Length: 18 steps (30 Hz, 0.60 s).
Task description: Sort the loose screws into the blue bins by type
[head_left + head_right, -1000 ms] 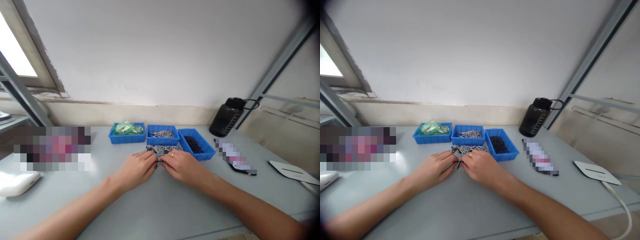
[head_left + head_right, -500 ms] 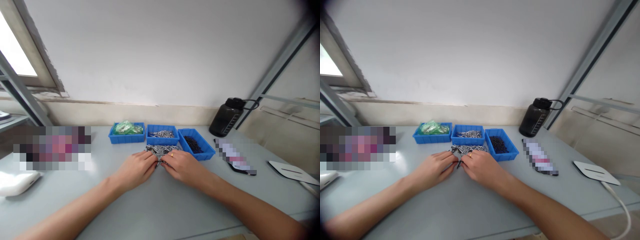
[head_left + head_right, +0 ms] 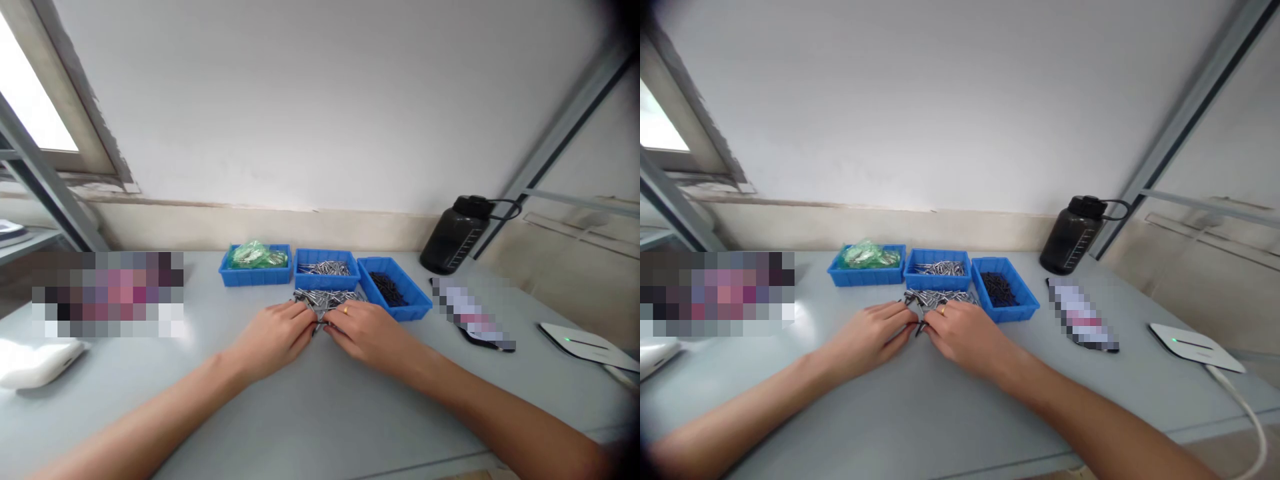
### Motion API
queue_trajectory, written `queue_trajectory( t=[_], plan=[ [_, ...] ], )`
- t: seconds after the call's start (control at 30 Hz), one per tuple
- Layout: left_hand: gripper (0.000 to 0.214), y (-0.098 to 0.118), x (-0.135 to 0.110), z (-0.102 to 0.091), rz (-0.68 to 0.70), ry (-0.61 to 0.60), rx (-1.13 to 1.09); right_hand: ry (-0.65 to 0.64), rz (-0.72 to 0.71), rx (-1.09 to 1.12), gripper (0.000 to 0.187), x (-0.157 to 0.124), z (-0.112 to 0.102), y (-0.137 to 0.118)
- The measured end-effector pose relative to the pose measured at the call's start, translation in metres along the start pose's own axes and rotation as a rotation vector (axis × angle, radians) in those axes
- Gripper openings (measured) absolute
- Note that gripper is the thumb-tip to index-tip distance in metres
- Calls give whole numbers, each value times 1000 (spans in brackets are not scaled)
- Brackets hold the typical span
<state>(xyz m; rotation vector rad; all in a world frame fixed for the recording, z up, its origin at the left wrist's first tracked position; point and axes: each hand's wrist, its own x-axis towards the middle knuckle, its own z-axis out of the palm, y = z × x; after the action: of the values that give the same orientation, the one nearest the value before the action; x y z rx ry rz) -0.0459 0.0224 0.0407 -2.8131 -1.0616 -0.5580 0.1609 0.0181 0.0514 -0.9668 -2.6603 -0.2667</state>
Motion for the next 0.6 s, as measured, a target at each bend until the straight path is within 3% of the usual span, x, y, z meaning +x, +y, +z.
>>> queue_trajectory(
  t=[0.6],
  plan=[
    [20,0,0,-1,-5,2,1,-15,7,-2,15,-1,-1,-2]
  ],
)
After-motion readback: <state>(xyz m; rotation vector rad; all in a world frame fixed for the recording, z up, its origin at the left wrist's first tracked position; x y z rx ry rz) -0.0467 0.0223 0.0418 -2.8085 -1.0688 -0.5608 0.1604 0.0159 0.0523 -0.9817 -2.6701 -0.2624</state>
